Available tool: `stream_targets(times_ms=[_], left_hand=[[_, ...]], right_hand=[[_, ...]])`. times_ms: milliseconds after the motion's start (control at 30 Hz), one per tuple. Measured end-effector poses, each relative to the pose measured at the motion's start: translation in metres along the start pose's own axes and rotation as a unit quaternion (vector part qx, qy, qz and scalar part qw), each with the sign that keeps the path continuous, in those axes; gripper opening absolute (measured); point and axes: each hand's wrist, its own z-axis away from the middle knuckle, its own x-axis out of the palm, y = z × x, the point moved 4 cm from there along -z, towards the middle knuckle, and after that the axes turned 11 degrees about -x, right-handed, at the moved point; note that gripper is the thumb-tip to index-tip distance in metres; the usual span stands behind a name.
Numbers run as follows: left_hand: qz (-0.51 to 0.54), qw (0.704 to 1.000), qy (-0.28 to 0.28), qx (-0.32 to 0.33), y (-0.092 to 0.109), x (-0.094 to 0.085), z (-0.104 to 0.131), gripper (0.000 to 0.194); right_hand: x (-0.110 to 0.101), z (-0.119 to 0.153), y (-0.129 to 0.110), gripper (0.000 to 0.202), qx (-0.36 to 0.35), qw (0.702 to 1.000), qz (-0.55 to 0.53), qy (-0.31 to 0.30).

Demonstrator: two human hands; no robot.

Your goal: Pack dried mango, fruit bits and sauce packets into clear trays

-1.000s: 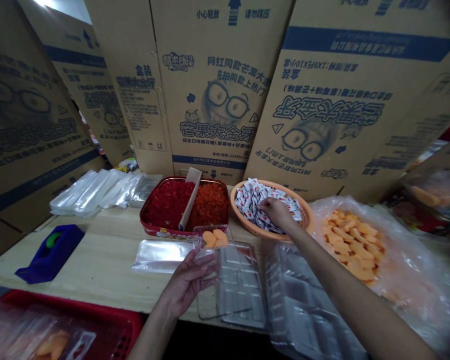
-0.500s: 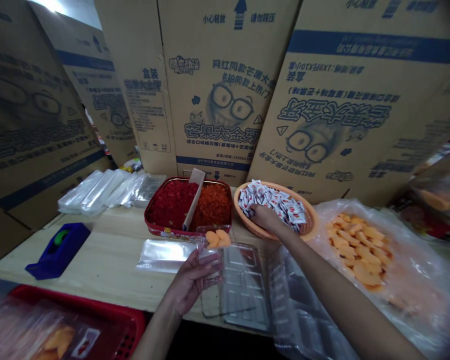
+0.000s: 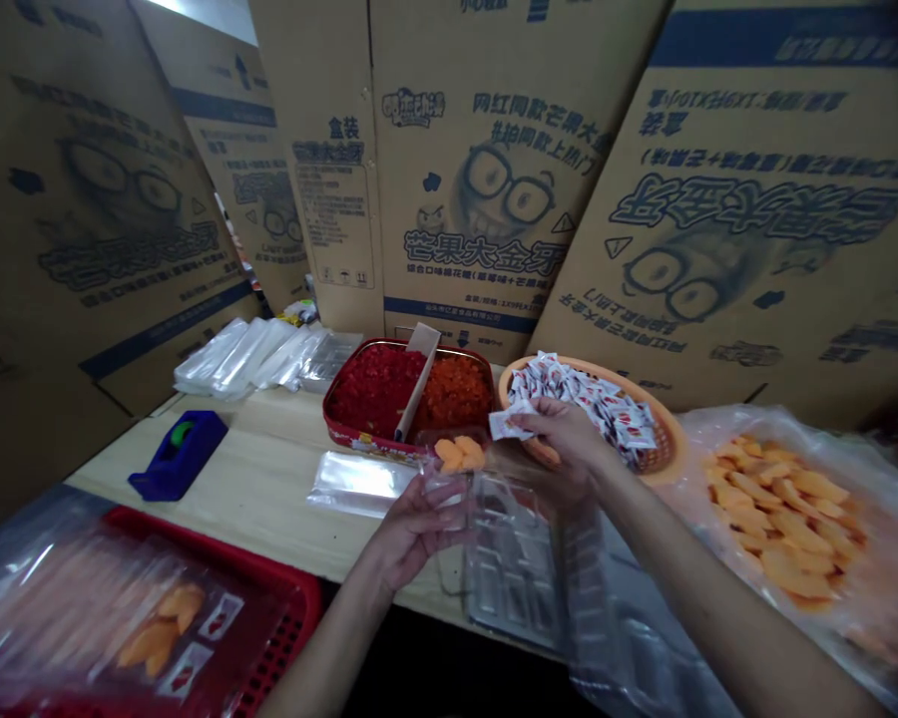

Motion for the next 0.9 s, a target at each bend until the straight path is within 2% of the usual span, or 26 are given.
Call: stream_targets(times_ms=[67,200,300,400,500,600,700,767,900], left_hand=[[0.008,1.000,-0.012,0.009,0.000,0.002,-0.002,0.072],[0.005,0.999,-0.030,0.026,0.002,0.006,0.000,0.069],[-0.009,0.999,-0.024,0.032,0.005,0.007,0.004,0.064],[-0.018,0.999,-0.015,0.034,0.009,0.008,0.009,0.064],[-0.015,0.999,-0.002,0.030,0.012,0.005,0.014,0.069],[-0.003,0.999,0.001,0.032,0.015,0.000,0.019,0.073],[0.008,0.999,-0.003,0.038,0.019,-0.004,0.025,0.070],[0.014,0.999,-0.003,0.038,0.022,-0.007,0.030,0.070],[0.026,0.999,0.009,0.044,0.032,-0.017,0.047,0.074]], right_hand=[[0.028,0.017,-0.001,0.027,0.029,0.998,-0.054,-0.031],[0.065,0.034,0.007,0.023,0.005,0.995,0.011,-0.100],[0.072,0.034,0.010,0.018,-0.043,0.984,0.081,-0.152],[0.061,0.032,0.004,0.018,-0.116,0.968,0.163,-0.150],[0.052,0.037,-0.008,0.018,-0.222,0.921,0.285,-0.147],[0.055,0.050,-0.019,0.017,-0.343,0.844,0.380,-0.161],[0.067,0.062,-0.019,0.023,-0.392,0.787,0.435,-0.193],[0.074,0.066,-0.017,0.025,-0.400,0.772,0.445,-0.214],[0.088,0.063,-0.021,0.025,-0.412,0.776,0.409,-0.245]])
